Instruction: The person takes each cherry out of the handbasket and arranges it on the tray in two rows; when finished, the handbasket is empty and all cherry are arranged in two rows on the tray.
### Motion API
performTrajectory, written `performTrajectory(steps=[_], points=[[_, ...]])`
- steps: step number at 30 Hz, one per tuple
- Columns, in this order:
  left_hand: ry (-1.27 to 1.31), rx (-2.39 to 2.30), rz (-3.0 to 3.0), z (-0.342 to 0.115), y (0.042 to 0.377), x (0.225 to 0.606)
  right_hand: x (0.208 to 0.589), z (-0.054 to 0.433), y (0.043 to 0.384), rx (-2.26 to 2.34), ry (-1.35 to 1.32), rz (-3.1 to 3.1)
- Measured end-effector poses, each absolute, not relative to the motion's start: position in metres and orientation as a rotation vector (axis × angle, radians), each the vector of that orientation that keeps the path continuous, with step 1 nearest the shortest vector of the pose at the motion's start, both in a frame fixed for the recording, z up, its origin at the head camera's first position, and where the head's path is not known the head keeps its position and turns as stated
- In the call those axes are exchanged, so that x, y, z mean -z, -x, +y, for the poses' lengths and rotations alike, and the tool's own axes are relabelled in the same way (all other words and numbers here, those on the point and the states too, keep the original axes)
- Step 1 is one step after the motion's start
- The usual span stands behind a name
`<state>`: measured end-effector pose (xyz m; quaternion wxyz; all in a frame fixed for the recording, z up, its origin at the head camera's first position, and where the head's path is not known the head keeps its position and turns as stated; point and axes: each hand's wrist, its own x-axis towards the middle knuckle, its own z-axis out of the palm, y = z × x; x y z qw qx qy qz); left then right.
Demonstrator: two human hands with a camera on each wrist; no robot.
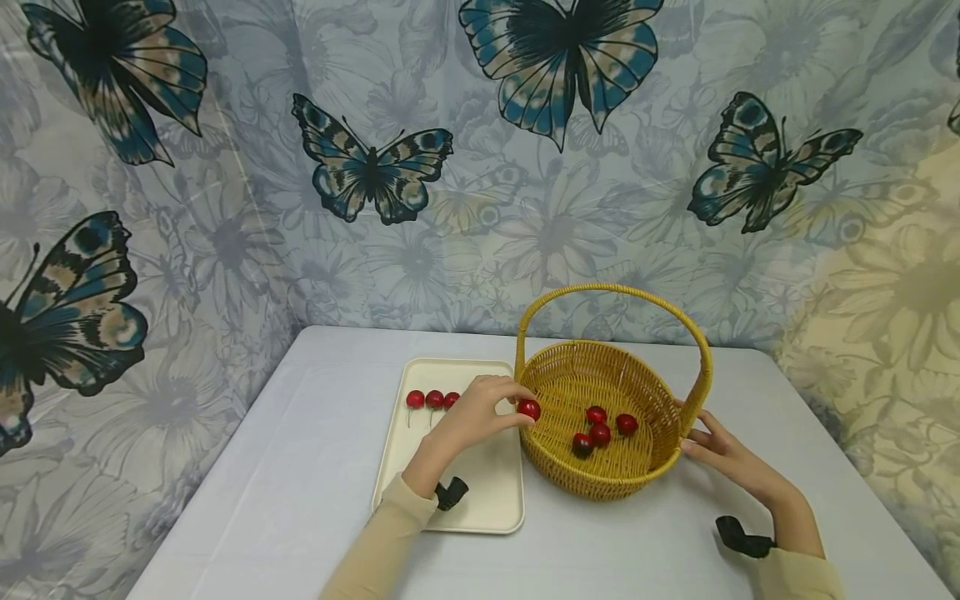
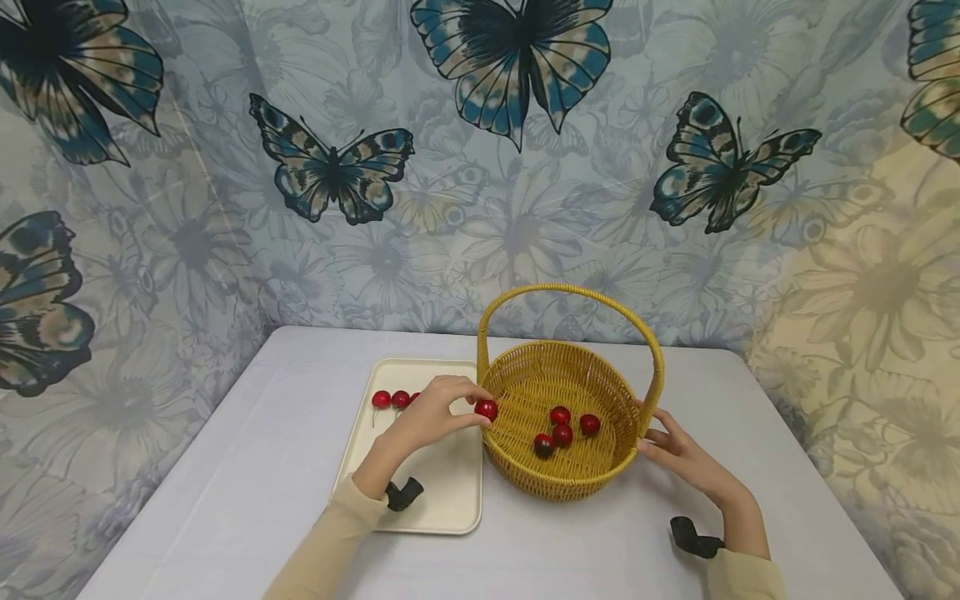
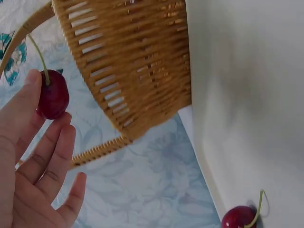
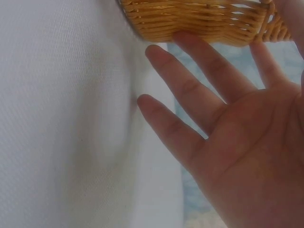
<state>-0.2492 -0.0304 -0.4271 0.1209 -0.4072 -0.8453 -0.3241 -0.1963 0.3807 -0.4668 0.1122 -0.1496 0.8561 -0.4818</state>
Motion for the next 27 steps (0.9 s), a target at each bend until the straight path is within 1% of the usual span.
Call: performTrajectory(steps=[8, 12, 20, 27], points=[[1.135, 1.030, -2.505, -0.049, 0.258, 0.429, 0.467, 0.380, 0.196, 1.415, 0.418, 2.511], [1.057, 1.061, -2.557, -0.059, 0.263, 0.432, 0.467, 0.381, 0.196, 1.423, 0.441, 2.513], [0.886, 0.821, -2.706, -0.074, 0.273, 0.439, 0.467, 0.381, 0.196, 1.412, 0.442, 2.524], [0.824, 0.801, -2.732, -0.083, 0.282, 0.445, 0.467, 0.380, 0.198, 1.409, 0.448, 2.522]])
